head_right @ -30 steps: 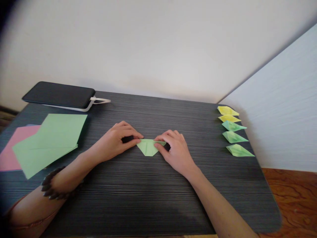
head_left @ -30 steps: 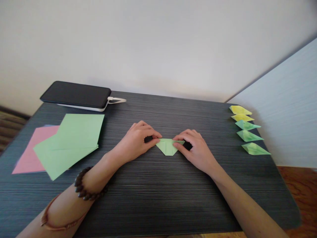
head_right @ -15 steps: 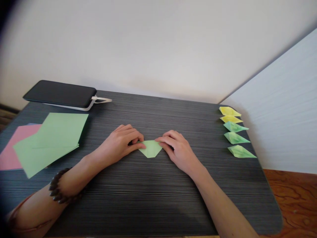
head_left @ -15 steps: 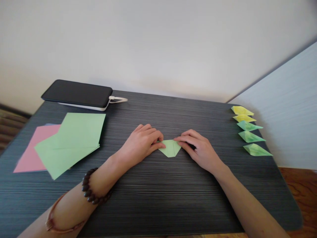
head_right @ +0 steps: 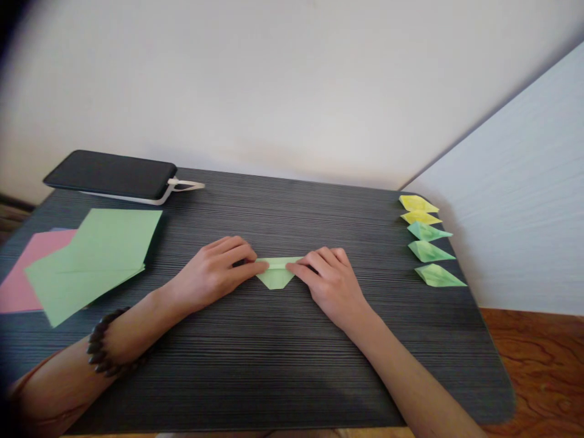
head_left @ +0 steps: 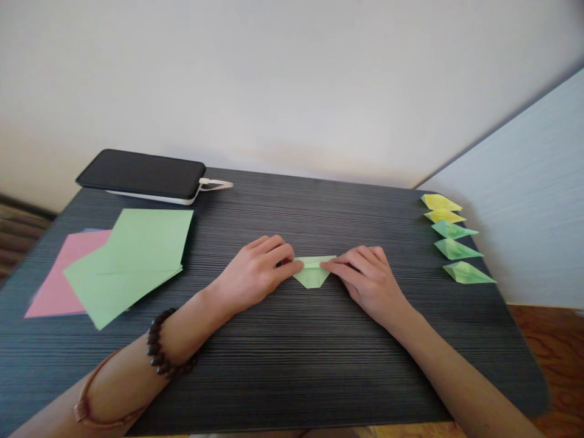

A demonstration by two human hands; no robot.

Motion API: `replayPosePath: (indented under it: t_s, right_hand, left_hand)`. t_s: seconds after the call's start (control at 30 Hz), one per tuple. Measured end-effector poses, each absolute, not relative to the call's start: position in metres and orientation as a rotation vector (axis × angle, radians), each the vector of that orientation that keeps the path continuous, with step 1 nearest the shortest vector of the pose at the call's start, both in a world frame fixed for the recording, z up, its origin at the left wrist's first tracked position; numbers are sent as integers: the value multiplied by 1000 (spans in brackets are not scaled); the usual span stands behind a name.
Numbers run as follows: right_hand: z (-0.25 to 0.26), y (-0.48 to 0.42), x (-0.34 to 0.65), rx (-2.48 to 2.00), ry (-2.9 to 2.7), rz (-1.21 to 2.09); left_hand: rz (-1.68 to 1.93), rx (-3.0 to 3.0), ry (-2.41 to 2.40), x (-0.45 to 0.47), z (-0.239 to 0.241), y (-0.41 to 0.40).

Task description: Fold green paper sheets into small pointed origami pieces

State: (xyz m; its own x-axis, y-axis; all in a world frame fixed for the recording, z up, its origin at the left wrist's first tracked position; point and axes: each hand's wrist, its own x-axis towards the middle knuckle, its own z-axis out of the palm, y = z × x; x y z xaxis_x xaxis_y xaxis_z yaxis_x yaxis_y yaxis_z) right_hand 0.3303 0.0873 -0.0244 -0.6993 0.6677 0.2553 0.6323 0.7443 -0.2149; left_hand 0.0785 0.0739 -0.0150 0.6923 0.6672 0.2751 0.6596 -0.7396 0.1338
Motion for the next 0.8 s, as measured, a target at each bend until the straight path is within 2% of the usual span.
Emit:
replayPosePath:
  t_s: [0.2,0.57,0.8]
  right_hand:
    - [-23,78,328,-1024,-2673,-38]
    - [-21,67,320,-1100,-2647,-153]
    - [-21,66,309,-1200,-2516,8]
  left_hand:
    - [451,2989,1044,71,-16,65]
    - [307,2981,1158,81,-8,57]
    - [250,2939,1218,88,-7,51]
